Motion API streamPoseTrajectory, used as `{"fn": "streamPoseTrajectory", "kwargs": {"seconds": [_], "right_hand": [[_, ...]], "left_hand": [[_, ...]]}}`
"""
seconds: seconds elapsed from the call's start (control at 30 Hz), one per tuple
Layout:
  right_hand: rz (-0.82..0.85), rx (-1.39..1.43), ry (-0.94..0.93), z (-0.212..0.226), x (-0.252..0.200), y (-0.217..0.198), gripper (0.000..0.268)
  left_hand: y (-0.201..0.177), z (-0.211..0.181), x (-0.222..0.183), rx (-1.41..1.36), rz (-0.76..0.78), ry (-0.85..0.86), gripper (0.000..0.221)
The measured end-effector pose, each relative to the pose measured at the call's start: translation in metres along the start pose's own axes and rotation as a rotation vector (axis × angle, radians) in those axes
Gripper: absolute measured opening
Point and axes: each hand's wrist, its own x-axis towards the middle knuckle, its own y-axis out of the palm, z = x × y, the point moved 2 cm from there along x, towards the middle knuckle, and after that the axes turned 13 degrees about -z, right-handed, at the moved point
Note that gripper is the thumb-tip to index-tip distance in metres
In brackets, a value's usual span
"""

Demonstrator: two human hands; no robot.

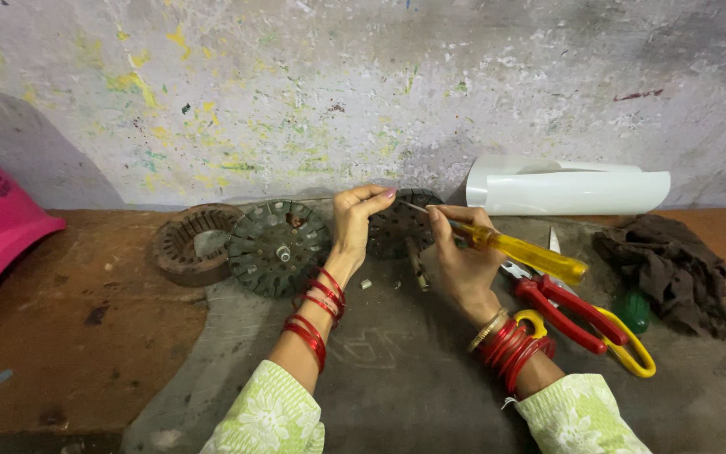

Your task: The person uses a screwdriver and pliers to disassemble and repair the internal components of a ceiling fan motor on a workbench.

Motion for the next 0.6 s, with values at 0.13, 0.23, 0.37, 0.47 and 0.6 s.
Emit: {"fn": "streamPoseTrajectory", "kwargs": {"seconds": [0.13, 0.23, 0.37, 0.47, 0.6], "right_hand": [[0.006, 0.049, 0.058, -0.0021, -0.0016, 0.0023, 0.013], [0.002, 0.051, 0.049, -0.0001, -0.002, 0.0021, 0.014], [-0.009, 0.022, 0.1, 0.0019, 0.0008, 0.0024, 0.015], [-0.002, 0.089, 0.185, 0.003, 0.001, 0.0023, 0.014], [-0.007, 0.071, 0.21, 0.0072, 0.0002, 0.0046, 0.015]], "left_hand": [[0.0015, -0.0009, -0.0009, 0.036, 0.001, 0.016, 0.015], [0.0005, -0.0023, -0.0025, 0.001, 0.001, -0.014, 0.015], [0.0017, -0.0051, -0.0013, 0.016, 0.004, -0.001, 0.015], [0.0024, -0.0033, -0.0021, 0.023, 0.016, 0.005, 0.015], [-0.0007, -0.0025, -0.0005, 0.014, -0.004, 0.009, 0.014]]}}
